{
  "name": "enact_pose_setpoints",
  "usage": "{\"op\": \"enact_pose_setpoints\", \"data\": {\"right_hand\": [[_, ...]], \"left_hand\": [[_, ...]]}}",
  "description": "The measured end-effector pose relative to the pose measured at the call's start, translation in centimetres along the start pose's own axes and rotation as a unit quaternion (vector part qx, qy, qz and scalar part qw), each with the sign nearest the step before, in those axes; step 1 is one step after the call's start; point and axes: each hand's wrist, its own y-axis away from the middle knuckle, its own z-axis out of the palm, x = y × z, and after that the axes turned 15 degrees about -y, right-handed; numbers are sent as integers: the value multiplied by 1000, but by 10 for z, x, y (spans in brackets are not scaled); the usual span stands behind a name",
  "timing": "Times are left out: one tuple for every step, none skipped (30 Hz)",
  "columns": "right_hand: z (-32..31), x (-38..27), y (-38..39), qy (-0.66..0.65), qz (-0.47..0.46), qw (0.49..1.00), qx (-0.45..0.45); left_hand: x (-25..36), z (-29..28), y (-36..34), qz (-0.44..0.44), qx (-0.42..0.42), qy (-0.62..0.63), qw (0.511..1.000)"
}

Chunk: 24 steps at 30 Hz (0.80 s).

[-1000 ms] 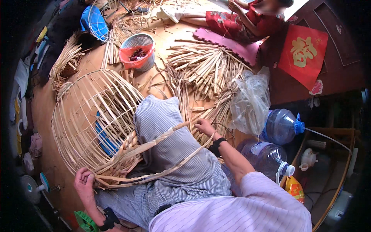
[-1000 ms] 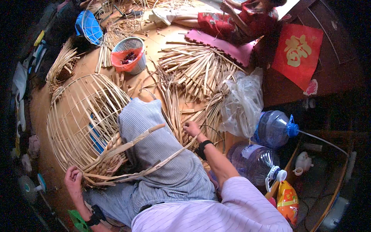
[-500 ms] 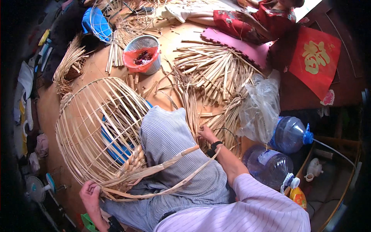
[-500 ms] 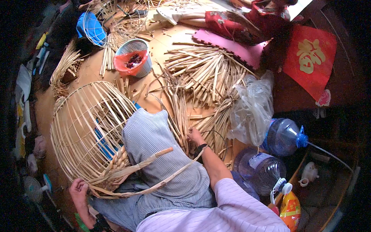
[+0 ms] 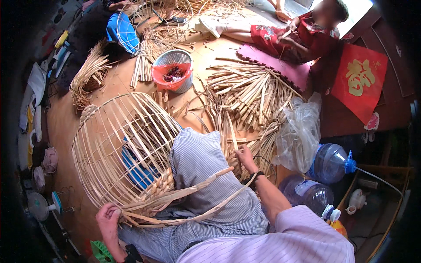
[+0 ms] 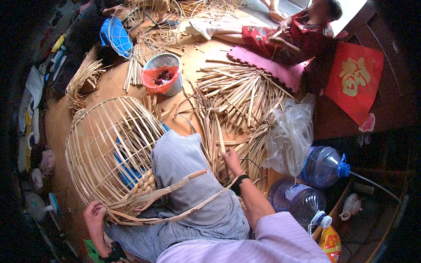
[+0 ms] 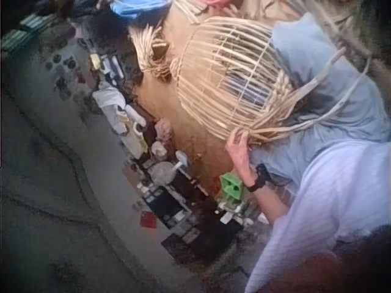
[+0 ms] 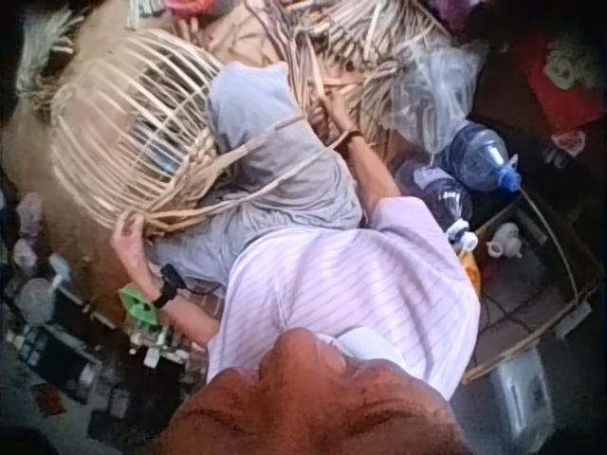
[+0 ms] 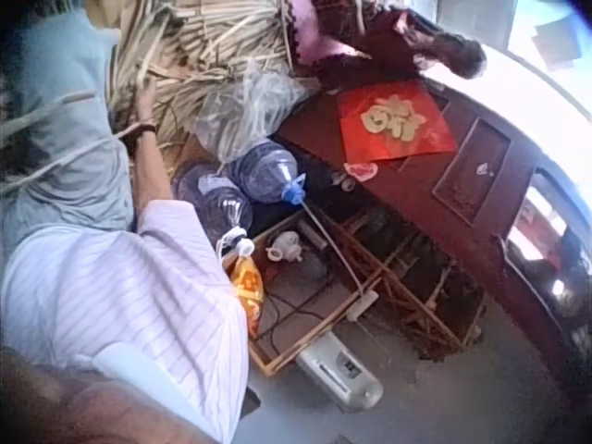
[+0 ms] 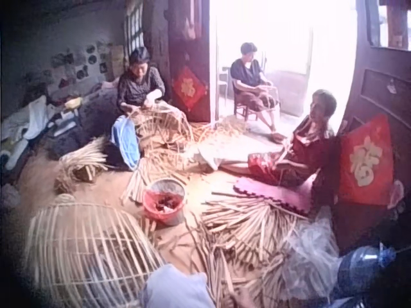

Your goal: The person is weaving a wicker basket using bamboo or wicker strips.

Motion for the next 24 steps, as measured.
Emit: {"op": "enact_pose_setpoints", "data": {"right_hand": [[-9, -13, 5, -46, 11, 999, -10], [-18, -38, 16, -48, 1, 998, -34], [-27, -49, 16, -65, -5, 998, -19], [-33, -65, 21, -120, 2, 992, -39], [-38, -86, 30, -176, 11, 983, -58], [-42, -105, 39, -193, 16, 979, -58], [-46, -127, 51, -207, 5, 974, -89], [-51, -149, 61, -236, -16, 964, -120], [-55, -168, 69, -266, -36, 951, -151], [-58, -183, 75, -261, -66, 951, -152], [-57, -199, 80, -256, -95, 949, -159], [-54, -219, 91, -255, -130, 944, -166], [-49, -241, 99, -238, -184, 938, -173], [-52, -250, 96, -214, -212, 939, -167], [-53, -260, 93, -190, -236, 939, -163], [-52, -270, 92, -159, -256, 943, -139], [-44, -286, 95, -131, -277, 944, -121], [-45, -305, 98, -69, -346, 926, -137], [-39, -322, 105, -14, -412, 898, -155], [-23, -350, 129, 5, -430, 883, -188], [-11, -378, 154, 25, -449, 866, -218], [2, -391, 174, -26, -399, 877, -265], [16, -394, 190, -70, -345, 885, -305], [38, -396, 201, -117, -322, 864, -368]], "left_hand": [[0, 1, 0, 5, 0, 0, 1000], [2, 3, 1, 1, 4, -7, 1000], [9, 5, 2, 1, 4, -14, 1000], [11, 4, 7, -3, 12, -21, 1000], [8, 3, 10, -1, 13, -8, 1000], [6, 4, 10, 4, 13, 5, 1000], [3, 5, 10, 9, 13, 18, 1000], [2, 6, 10, 12, 6, 17, 1000], [5, 6, 9, 15, 0, 13, 1000], [9, 6, 8, 20, -4, 10, 1000], [15, 6, 9, 21, -8, 4, 1000], [23, 8, 10, 20, -11, -2, 1000], [26, 9, 10, 20, -17, -8, 1000], [20, 11, 9, 26, -11, -5, 1000], [15, 10, 10, 35, -14, -5, 999], [10, 9, 11, 43, -17, -4, 999], [5, 8, 13, 48, -13, -5, 999], [5, 10, 13, 56, -9, 13, 998], [7, 13, 14, 61, 0, 26, 998], [5, 15, 11, 78, -15, 38, 996], [6, 15, 7, 97, -30, 51, 993], [11, 13, 5, 96, -33, 43, 994], [13, 15, 3, 97, -42, 37, 994], [13, 15, 5, 100, -42, 39, 993]]}}
